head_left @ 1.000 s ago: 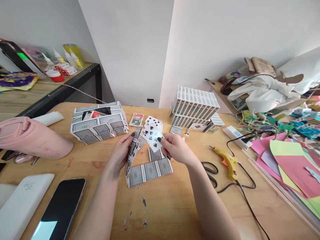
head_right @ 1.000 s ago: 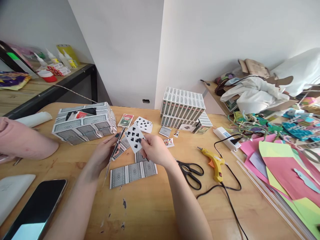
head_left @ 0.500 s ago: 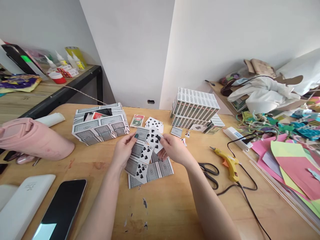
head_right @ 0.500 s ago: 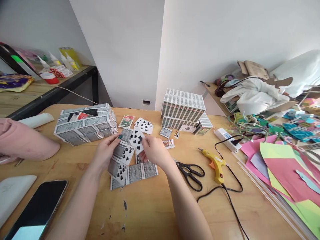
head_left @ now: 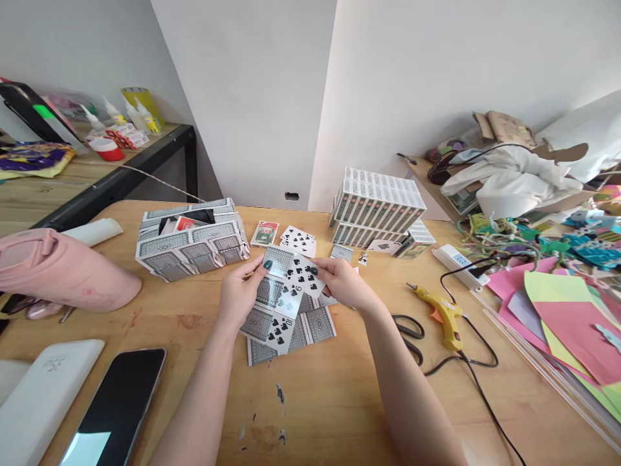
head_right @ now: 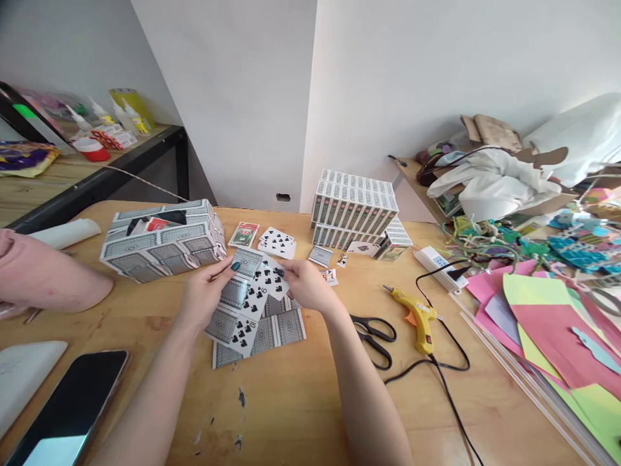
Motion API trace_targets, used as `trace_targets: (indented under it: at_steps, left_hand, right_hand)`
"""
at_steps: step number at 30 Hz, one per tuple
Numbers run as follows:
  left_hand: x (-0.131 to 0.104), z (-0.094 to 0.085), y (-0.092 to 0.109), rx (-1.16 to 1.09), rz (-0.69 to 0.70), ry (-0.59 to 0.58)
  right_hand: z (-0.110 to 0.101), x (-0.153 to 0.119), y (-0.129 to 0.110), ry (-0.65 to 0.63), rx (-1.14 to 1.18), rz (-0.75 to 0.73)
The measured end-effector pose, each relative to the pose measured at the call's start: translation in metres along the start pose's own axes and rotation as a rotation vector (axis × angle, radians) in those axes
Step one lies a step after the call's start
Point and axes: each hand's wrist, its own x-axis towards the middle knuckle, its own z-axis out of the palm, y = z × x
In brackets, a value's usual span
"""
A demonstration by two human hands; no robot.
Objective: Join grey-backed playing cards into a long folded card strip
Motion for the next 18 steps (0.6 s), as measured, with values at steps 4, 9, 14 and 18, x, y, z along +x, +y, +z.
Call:
trace_targets:
  at_steps: [4, 9, 14, 18]
  left_hand:
    - [-0.003, 0.001, 0.005, 0.022, -0.001, -0.018]
    - [-0.004, 0.002, 0.009, 0.085, 0.042, -0.037]
    - [-0.007, 0.006, 0.014, 0.140, 0.064, -0.090]
    - [-0.009, 0.010, 0.014, 0.160, 0.057, -0.108]
  right_hand:
    - [-0.005, -0.002, -0.001, -0.047, 0.017, 0.007]
    - [-0.006, 0.000, 0.003, -0.043, 0.030, -0.030]
    - [0.000, 0.006, 0.011, 0.012, 0.055, -0.014]
    - [0.003, 0.009, 0.013, 0.046, 0.055, -0.048]
